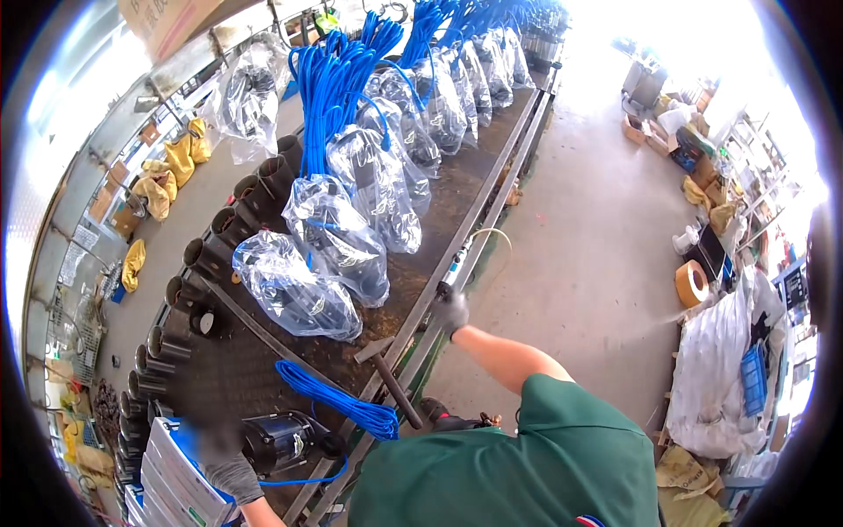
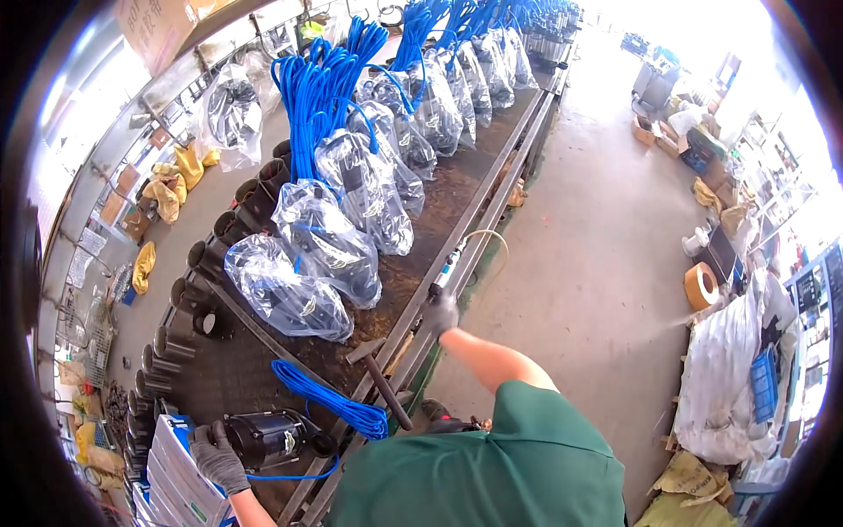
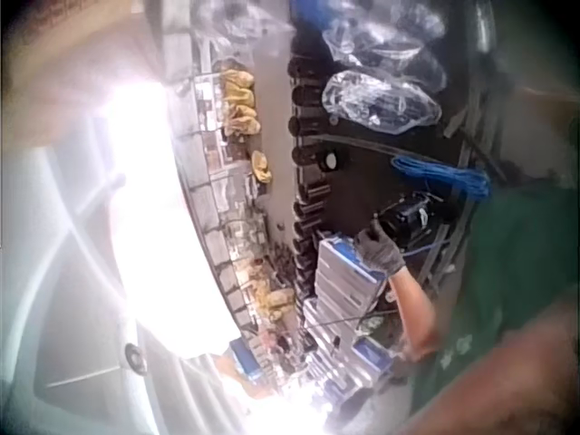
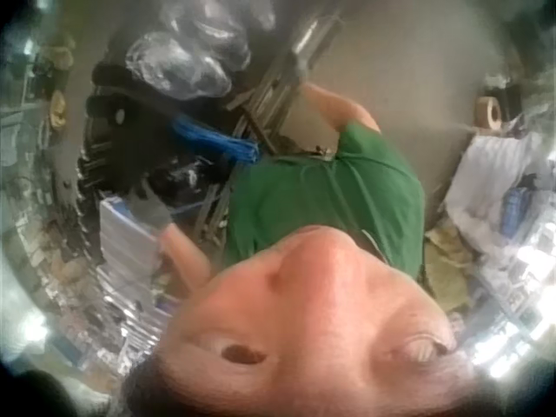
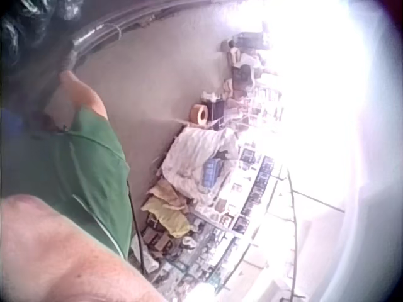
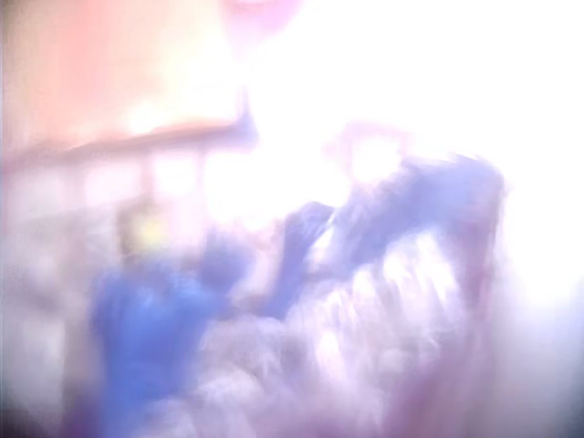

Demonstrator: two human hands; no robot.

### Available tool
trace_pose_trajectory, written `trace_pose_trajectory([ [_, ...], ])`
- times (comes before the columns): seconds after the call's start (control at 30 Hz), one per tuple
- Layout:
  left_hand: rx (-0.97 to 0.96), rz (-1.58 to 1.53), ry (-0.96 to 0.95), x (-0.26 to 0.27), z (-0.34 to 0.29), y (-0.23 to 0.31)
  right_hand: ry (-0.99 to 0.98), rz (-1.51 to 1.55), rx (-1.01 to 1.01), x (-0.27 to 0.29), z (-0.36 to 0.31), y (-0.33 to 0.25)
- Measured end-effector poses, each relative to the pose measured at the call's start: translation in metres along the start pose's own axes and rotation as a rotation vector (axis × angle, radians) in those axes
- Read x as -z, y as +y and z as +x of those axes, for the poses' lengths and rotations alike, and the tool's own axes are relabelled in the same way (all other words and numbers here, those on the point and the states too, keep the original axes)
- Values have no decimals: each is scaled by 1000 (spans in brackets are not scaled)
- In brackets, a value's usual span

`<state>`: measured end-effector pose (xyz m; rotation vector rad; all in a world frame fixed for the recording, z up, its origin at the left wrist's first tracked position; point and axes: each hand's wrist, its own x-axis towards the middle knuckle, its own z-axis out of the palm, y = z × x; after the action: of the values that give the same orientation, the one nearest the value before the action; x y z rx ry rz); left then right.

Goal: The person assembles a pump by using a power screwdriver to tighten screws on the housing and a hammer to secure parts, while handling a blue cable and placing components on a workbench.

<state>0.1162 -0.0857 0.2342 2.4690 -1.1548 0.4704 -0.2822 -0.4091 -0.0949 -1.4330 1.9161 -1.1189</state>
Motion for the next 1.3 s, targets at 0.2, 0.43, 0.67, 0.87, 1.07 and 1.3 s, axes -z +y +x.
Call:
trace_pose_trajectory([
  [0.2,-125,-30,142,-10,-7,-27,-1079,-132,293,43,-174,-72],
  [0.43,-333,-171,61,5,7,-29,-930,-334,455,7,-208,-49],
  [0.67,39,-985,191,-22,-9,-80,-523,185,166,-9,-110,0],
  [0.87,483,-1625,-268,-59,-43,-142,-674,-373,513,26,-148,-58],
  [1.07,315,-1478,-345,-98,-51,-177,-912,15,-731,29,-272,-65],
  [1.3,174,-1275,-435,-78,-31,-177,-876,78,-775,23,-284,-36],
])
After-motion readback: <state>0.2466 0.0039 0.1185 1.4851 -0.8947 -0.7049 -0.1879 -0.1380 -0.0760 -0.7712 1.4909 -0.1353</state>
